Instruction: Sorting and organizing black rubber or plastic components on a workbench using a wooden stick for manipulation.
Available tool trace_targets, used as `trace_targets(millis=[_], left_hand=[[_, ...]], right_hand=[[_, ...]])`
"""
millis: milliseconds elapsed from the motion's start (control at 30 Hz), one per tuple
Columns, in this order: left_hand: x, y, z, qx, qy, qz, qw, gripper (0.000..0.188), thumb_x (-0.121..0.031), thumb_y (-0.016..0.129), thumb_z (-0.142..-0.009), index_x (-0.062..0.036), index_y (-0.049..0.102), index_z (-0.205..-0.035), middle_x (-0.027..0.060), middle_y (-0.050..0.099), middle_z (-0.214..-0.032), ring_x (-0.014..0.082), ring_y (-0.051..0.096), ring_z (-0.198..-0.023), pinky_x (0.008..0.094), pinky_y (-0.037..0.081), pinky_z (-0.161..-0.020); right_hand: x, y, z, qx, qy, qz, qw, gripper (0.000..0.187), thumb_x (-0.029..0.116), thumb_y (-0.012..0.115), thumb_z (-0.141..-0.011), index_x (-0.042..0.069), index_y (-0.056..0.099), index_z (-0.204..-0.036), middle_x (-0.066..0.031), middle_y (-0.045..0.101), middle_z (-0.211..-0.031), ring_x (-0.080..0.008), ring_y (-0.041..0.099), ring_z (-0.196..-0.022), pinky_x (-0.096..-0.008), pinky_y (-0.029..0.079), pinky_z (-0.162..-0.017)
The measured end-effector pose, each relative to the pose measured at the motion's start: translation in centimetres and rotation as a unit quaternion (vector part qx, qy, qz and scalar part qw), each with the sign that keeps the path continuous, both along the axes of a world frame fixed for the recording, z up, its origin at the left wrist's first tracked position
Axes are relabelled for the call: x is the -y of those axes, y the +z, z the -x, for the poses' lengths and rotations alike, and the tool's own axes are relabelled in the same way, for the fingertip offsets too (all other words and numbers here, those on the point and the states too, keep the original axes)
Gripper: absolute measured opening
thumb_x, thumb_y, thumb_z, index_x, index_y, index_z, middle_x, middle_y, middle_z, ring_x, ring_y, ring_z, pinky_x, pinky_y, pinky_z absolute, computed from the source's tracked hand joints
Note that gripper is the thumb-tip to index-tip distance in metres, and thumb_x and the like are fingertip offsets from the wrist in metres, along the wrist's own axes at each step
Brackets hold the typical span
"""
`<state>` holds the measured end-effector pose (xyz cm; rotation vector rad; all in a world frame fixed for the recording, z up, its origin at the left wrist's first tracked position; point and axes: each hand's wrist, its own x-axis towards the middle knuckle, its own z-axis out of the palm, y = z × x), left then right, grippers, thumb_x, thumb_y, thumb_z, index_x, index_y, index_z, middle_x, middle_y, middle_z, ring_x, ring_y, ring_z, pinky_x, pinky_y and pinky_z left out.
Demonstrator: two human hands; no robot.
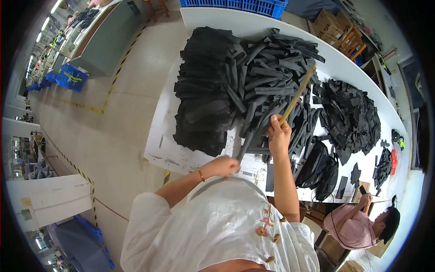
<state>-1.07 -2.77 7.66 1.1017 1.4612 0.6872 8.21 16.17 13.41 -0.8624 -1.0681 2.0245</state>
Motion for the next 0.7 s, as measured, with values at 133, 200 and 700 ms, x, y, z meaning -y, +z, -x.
trace_targets(millis=[133,200,700], left_hand=[[-5.9,5.3,1.7,0.209,0.414,-0.263,0.846,0.015,-0.012,0.061,-0.09,-0.0001,0.062,-0.099,0.0013,0.064,-0.088,0.0067,0.058,-0.081,0.0226,0.047,-0.071],[-7.0,6.0,3.1,0.256,0.41,-0.276,0.83,0.016,-0.011,0.063,-0.088,0.0,0.062,-0.1,0.0005,0.063,-0.092,0.0061,0.056,-0.084,0.0217,0.046,-0.074],[-8.2,1.3,-0.8,0.18,0.557,-0.213,0.783,0.024,-0.029,0.053,-0.096,-0.0073,0.054,-0.085,-0.0054,0.047,-0.068,0.0033,0.041,-0.056,0.021,0.035,-0.049]], right_hand=[[1.6,-0.3,-0.4,0.039,0.105,-0.045,0.993,0.019,0.018,0.064,-0.09,0.002,0.063,-0.1,0.0081,0.044,-0.062,-0.0011,0.034,-0.05,-0.0186,0.024,-0.044],[2.8,0.4,-0.3,0.061,0.128,-0.082,0.987,0.024,0.013,0.065,-0.088,0.001,0.059,-0.108,0.0071,0.048,-0.068,-0.0012,0.038,-0.054,-0.0167,0.028,-0.047],[4.8,-1.3,1.3,0.062,0.104,-0.117,0.986,0.013,0.015,0.063,-0.09,0.006,0.057,-0.082,0.0075,0.047,-0.064,-0.0006,0.036,-0.053,-0.0186,0.027,-0.046]])
